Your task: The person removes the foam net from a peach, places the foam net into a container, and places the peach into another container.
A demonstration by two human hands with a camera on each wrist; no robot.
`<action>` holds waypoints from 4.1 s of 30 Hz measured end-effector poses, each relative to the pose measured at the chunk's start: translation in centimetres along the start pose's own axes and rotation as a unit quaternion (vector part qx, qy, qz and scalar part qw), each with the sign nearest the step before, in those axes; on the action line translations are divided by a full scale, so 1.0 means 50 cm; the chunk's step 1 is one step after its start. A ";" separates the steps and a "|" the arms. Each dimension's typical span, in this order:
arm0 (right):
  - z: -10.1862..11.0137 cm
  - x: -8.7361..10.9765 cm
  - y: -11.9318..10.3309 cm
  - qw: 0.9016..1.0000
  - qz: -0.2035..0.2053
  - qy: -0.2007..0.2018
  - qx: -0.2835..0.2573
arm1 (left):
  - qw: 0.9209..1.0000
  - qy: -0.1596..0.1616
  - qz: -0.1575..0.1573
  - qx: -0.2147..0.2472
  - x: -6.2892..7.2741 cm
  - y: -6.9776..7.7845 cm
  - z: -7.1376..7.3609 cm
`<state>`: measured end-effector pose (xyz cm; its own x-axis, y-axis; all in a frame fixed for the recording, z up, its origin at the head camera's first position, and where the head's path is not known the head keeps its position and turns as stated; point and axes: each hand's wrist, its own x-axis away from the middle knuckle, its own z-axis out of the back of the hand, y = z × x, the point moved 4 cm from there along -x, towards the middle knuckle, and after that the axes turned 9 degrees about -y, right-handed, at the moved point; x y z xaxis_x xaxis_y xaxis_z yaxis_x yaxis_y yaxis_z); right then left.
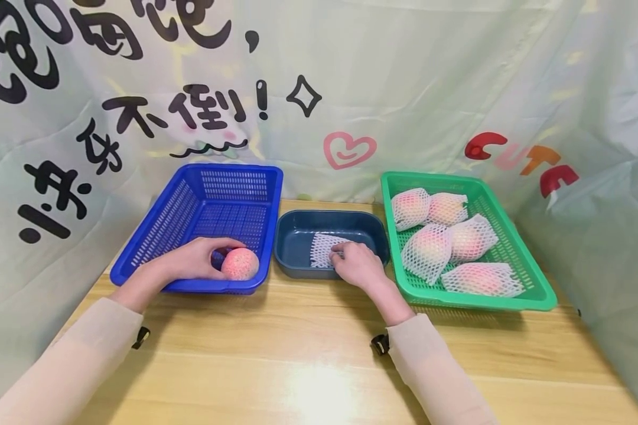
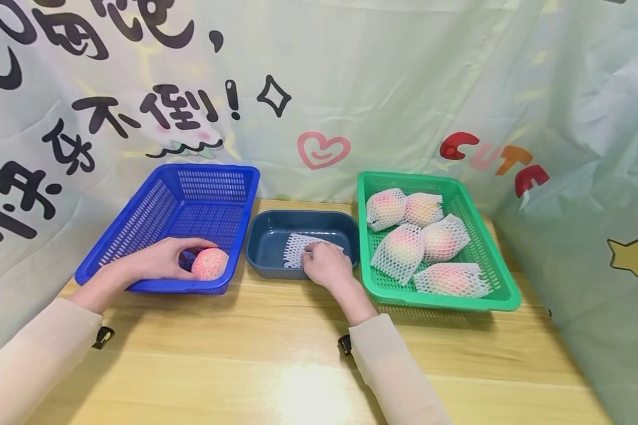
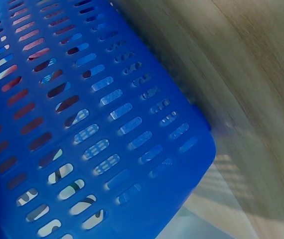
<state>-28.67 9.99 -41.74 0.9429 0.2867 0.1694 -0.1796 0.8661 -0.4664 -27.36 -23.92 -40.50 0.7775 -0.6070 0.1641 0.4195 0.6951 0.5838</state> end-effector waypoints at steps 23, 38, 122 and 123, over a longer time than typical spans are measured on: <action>0.038 0.048 -0.031 0.982 0.108 0.130 -0.079 | 0.996 0.088 -0.006 -0.001 0.018 0.003 0.007; 0.103 0.146 -0.020 0.902 0.236 0.300 -0.202 | 0.934 0.326 -0.029 -0.144 0.054 0.049 0.049; 0.246 0.189 0.422 0.991 0.090 -0.101 -0.005 | 0.929 0.219 0.035 -0.297 0.141 0.102 -0.078; 0.246 0.188 0.422 0.991 0.091 -0.096 -0.002 | 0.929 0.219 0.036 -0.296 0.141 0.102 -0.078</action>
<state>-27.03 35.98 -39.29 0.8241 0.5110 0.2446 -0.3400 0.7914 -0.5080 -17.91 -23.17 -39.44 0.8754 -0.4259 -0.2288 0.4423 0.8966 0.0234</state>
